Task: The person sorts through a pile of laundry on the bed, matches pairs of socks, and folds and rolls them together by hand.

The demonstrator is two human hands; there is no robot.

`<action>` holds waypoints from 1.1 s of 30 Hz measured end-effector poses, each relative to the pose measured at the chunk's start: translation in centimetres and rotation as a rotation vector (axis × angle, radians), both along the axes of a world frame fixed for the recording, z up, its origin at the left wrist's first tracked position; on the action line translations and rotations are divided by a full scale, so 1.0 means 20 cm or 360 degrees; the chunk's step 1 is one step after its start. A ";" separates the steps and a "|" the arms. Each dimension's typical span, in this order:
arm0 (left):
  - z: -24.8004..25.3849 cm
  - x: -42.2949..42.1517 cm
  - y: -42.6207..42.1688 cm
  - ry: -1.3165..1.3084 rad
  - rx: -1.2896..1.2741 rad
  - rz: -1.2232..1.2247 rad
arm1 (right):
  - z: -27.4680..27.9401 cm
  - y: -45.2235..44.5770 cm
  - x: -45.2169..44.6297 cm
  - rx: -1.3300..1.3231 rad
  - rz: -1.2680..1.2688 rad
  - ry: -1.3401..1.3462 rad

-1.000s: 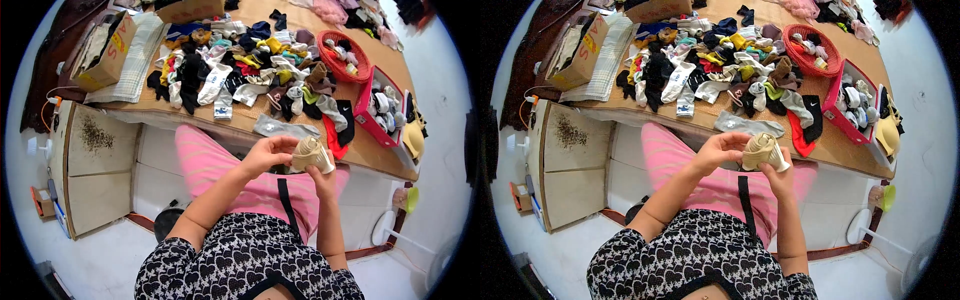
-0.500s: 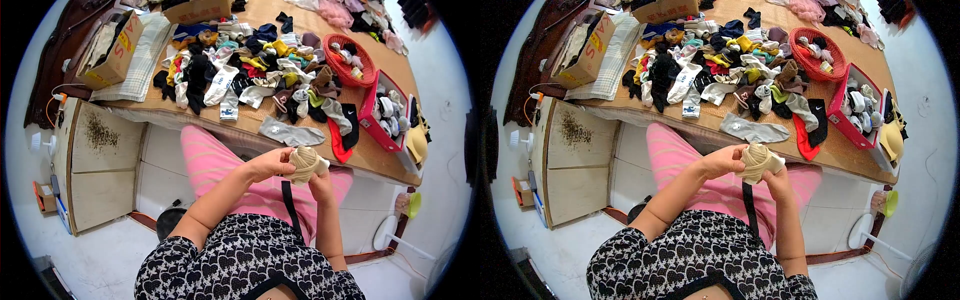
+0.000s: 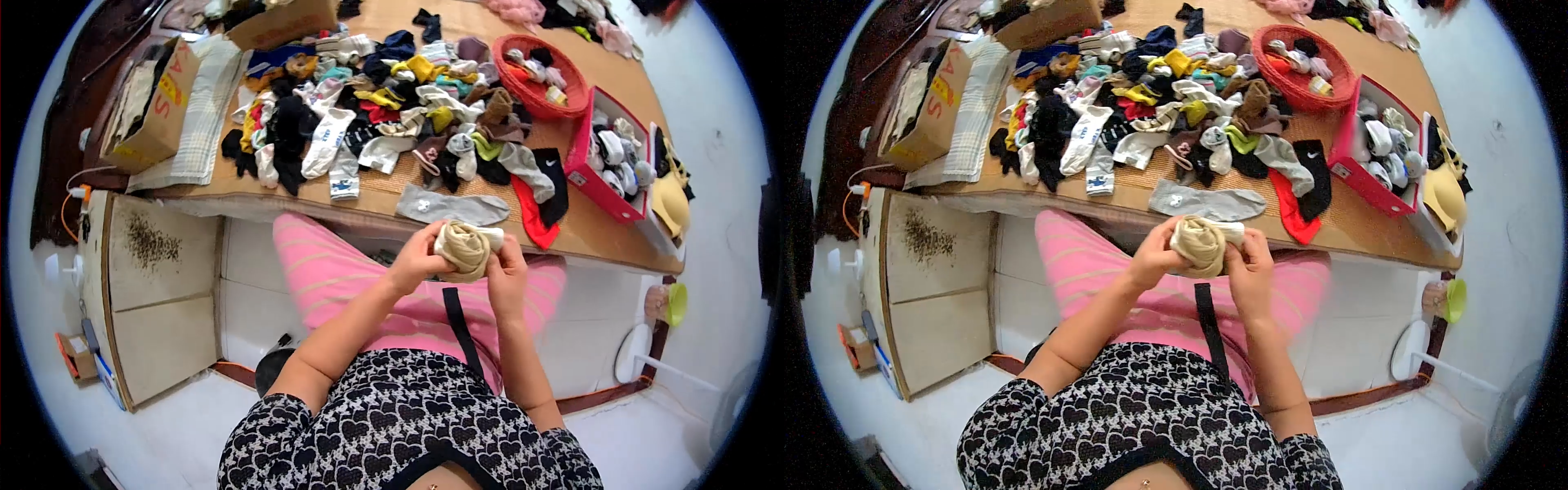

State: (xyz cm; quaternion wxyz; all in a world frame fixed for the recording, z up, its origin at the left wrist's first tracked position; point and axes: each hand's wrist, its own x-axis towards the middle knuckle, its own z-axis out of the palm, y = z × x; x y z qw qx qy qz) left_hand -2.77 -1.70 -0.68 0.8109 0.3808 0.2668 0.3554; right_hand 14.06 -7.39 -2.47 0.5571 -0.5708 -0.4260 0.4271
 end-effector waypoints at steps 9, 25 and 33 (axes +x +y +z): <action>-0.04 0.01 0.02 0.0038 0.0676 -0.0290 | 0.06 0.02 -0.06 0.0135 -0.0231 -0.0088; -0.07 -0.03 0.01 -0.0359 -0.0137 -0.0304 | 0.03 0.04 -0.02 -0.0117 -0.0112 0.0958; -0.01 -0.08 0.00 -0.0785 -0.0528 0.0021 | 0.14 -0.01 -0.15 -0.0536 0.0245 0.1691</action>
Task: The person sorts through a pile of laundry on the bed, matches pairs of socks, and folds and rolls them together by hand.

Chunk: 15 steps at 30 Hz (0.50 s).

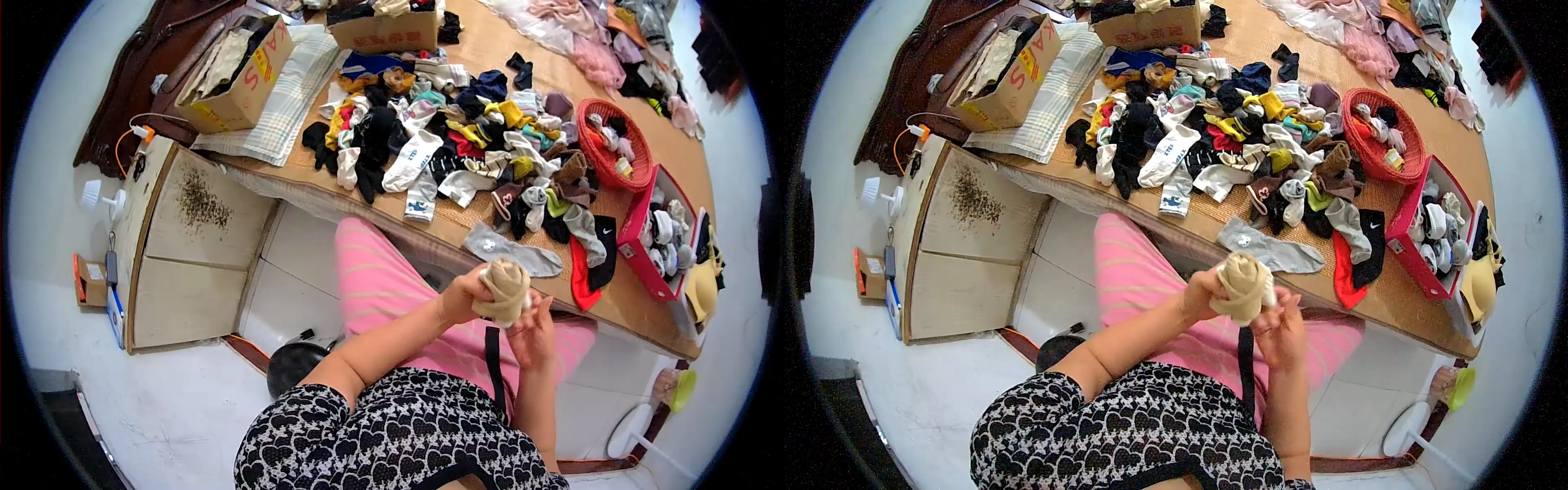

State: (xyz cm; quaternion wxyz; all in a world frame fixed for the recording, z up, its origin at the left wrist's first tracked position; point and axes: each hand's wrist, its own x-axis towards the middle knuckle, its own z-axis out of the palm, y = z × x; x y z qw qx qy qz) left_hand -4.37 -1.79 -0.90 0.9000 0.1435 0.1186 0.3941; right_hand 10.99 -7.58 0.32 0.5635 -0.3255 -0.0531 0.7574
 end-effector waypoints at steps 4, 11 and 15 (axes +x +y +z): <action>-0.05 -0.05 0.04 0.0051 0.0043 -0.0024 | -0.12 -0.01 0.00 0.0299 0.0254 0.0018; -0.03 -0.02 0.02 0.0261 0.0180 -0.0110 | -0.11 0.04 0.01 0.0164 0.0080 -0.0372; -0.04 -0.04 0.04 0.0316 0.0182 -0.0153 | -0.19 0.05 0.08 0.0359 0.0117 -0.0484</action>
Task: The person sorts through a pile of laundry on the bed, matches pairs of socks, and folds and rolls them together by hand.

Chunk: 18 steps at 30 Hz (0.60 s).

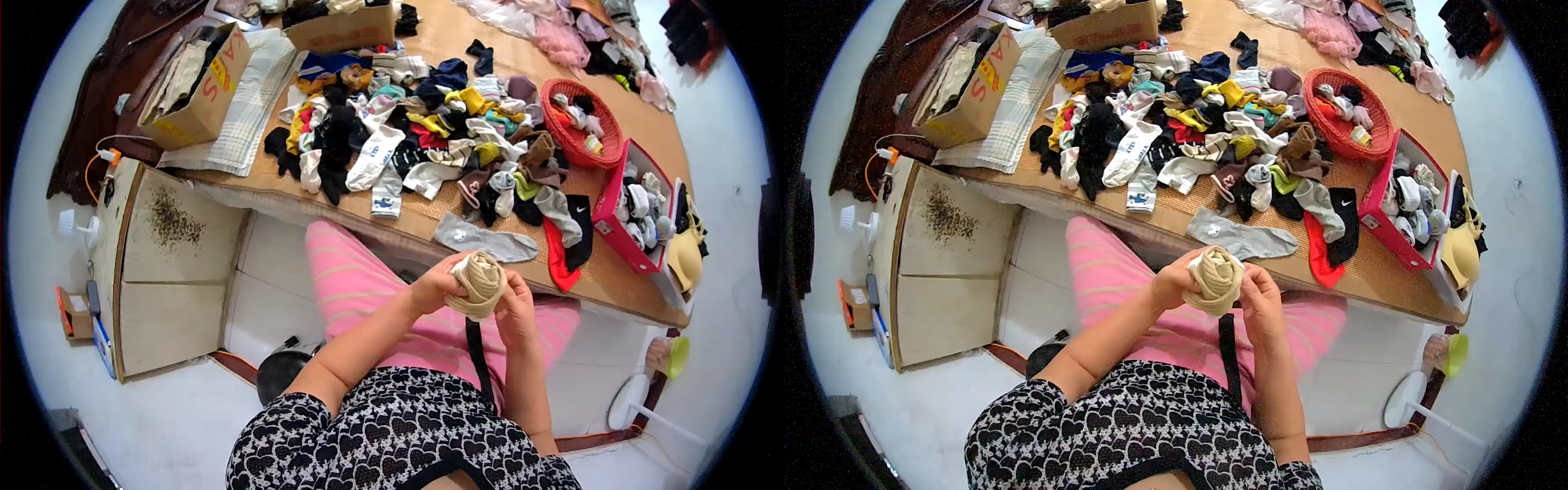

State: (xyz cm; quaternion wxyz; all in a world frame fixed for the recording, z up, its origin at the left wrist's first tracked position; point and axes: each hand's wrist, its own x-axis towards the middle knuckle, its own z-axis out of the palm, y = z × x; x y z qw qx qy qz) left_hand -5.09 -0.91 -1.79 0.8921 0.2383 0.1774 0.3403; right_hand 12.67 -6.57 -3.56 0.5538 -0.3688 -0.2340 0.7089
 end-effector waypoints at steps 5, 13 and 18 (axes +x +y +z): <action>-0.01 0.03 -0.02 -0.0079 -0.0037 -0.0084 | 0.03 0.01 -0.03 -0.0210 -0.0033 0.0177; 0.01 0.01 -0.02 -0.0226 -0.0109 -0.0044 | 0.02 0.02 0.00 0.0003 -0.0075 0.0166; -0.04 0.02 -0.02 -0.0214 -0.0095 -0.0107 | 0.09 0.01 -0.01 -0.0047 -0.0007 0.0120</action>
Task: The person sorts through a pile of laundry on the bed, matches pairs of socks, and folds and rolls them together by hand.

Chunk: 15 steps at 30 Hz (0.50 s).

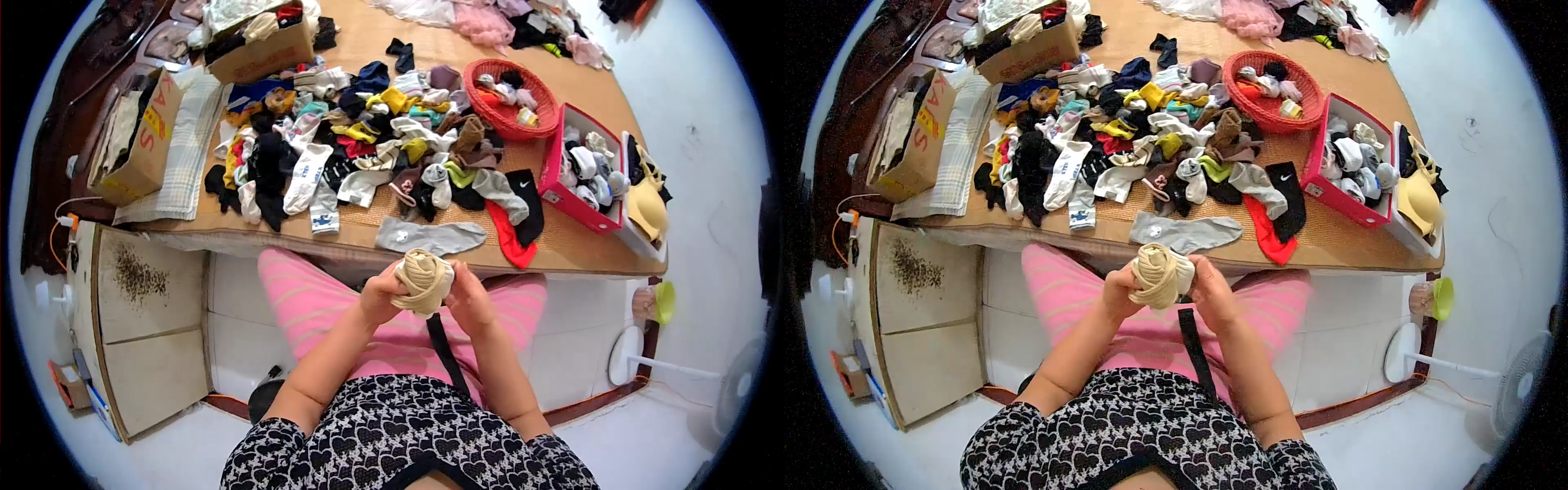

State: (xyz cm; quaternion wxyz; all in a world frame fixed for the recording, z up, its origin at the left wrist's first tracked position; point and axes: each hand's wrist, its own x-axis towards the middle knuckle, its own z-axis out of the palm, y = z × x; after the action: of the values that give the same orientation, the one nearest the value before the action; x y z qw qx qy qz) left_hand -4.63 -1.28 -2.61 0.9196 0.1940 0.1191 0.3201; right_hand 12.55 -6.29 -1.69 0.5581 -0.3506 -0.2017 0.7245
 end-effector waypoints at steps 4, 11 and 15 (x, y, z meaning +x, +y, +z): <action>0.01 0.02 -0.01 0.0131 -0.0099 0.0126 | -0.03 -0.02 0.01 0.0001 0.0013 -0.0043; -0.02 0.02 0.00 0.0075 -0.0047 0.0011 | -0.10 -0.01 0.07 -0.0056 0.0103 0.0039; -0.01 0.03 -0.01 0.0139 -0.0047 0.0089 | -0.10 0.00 0.07 -0.0079 -0.0230 0.0456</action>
State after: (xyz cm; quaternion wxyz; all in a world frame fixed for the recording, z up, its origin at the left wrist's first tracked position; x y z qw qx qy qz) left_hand -4.04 -1.57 -2.91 0.9070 0.1908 0.1691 0.3350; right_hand 13.91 -6.27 -3.60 0.6230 -0.2709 -0.0764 0.7298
